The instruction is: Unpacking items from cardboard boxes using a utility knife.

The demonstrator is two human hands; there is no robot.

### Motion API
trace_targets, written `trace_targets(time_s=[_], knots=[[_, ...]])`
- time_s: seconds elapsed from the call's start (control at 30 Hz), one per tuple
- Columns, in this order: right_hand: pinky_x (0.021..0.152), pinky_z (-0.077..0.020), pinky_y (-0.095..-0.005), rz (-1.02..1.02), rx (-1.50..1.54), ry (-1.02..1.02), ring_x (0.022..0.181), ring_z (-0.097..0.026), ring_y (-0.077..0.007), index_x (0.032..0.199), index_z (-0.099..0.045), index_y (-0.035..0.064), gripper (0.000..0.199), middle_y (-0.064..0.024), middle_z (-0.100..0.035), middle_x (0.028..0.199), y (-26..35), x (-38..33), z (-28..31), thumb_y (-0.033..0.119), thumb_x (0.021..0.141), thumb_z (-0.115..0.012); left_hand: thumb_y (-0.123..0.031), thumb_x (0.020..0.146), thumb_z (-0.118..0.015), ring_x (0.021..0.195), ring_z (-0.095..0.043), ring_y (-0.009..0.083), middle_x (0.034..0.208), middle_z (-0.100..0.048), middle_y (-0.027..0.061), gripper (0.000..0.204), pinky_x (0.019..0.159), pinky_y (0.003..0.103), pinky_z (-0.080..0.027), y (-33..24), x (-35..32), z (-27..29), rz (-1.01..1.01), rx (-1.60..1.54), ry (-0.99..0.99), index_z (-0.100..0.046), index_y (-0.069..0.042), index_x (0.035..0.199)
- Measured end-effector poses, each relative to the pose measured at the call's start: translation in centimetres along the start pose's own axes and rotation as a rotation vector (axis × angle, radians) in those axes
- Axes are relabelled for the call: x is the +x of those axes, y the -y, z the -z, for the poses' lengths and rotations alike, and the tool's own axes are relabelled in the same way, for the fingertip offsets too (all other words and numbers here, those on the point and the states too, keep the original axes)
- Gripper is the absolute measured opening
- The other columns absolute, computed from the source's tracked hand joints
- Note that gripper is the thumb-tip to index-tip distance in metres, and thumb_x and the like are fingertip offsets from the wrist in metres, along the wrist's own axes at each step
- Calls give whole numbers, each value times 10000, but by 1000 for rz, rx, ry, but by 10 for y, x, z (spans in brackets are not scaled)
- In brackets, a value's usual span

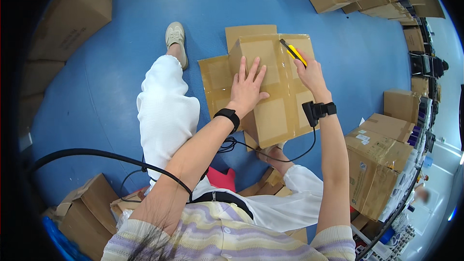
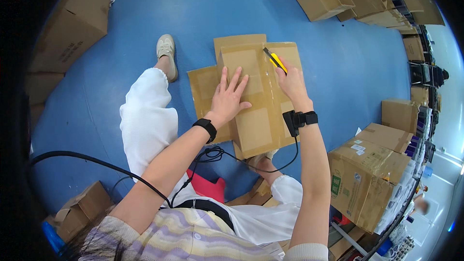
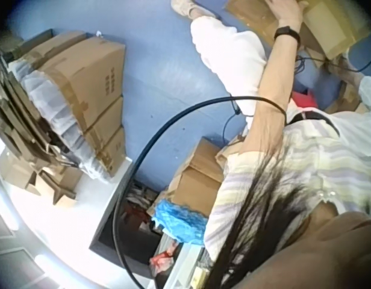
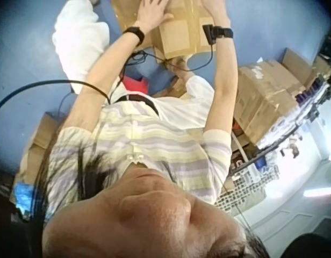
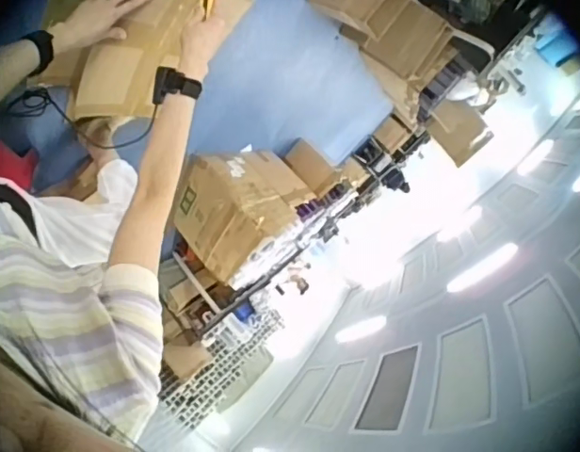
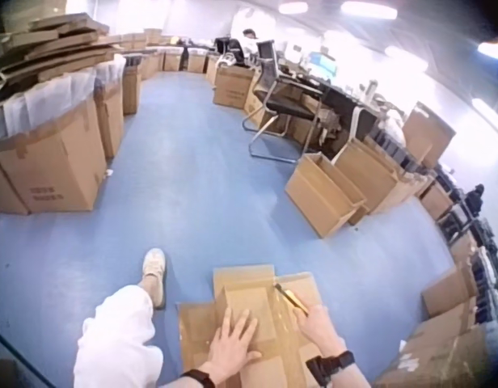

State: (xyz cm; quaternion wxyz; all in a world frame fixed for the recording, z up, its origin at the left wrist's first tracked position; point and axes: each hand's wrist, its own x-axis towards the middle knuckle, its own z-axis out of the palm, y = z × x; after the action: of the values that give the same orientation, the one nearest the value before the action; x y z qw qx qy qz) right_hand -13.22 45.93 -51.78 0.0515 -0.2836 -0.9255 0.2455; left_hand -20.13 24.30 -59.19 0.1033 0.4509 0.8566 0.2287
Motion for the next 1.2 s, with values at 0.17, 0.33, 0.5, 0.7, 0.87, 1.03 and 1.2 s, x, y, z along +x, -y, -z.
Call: trace_targets(time_s=[0.17,0.33,0.5,0.7,0.87,1.03,1.2], knots=[[745,-511,-480,-20,-13,28,870,-629,-453,1271,-604,46,385,-287,-655,923,13,-5,6,164,905,-600,-520,735,-761,1482,-74,411,1621,-165,59,912,1058,508,-380,2,-2,-5,4,20,6,-376,-179,1488],[756,-519,-478,-44,-82,98,881,-628,-455,1286,-591,48,390,-287,-657,937,13,-12,13,155,910,-595,-517,739,-759,1481,-82,410,1616,-178,60,905,1056,504,-385,1,-1,-4,0,25,5,-377,-179,1486],[814,-515,-473,-59,-94,161,938,-624,-450,1282,-593,44,386,-286,-656,990,15,-21,21,162,914,-588,-513,740,-760,1479,-86,414,1616,-181,61,905,1050,502,-392,2,-1,-5,-8,31,7,-374,-180,1487],[820,-511,-465,-40,-127,194,933,-625,-448,1274,-599,42,380,-281,-657,1004,13,-43,27,155,911,-584,-537,770,-723,1465,-104,449,1608,-194,69,899,1079,499,-406,0,0,-1,-13,77,41,-348,-172,1501],[783,-512,-467,-20,-144,206,891,-629,-448,1274,-600,47,382,-270,-662,977,9,-71,30,152,907,-592,-549,779,-712,1468,-90,446,1611,-185,68,904,1072,504,-415,2,-2,-1,-12,88,52,-329,-182,1511],[808,-514,-481,-106,-89,271,916,-618,-454,1269,-597,58,384,-280,-656,973,5,-115,43,126,891,-582,-555,784,-704,1470,-67,447,1613,-174,62,900,1083,509,-408,-4,2,-1,-21,90,93,-319,-199,1515],[743,-503,-465,-162,-80,287,828,-611,-450,1296,-586,83,398,-268,-656,914,11,-165,53,127,900,-590,-554,790,-703,1475,-50,444,1622,-147,59,894,1053,550,-408,9,3,-15,-62,63,10,-310,-209,1516]])
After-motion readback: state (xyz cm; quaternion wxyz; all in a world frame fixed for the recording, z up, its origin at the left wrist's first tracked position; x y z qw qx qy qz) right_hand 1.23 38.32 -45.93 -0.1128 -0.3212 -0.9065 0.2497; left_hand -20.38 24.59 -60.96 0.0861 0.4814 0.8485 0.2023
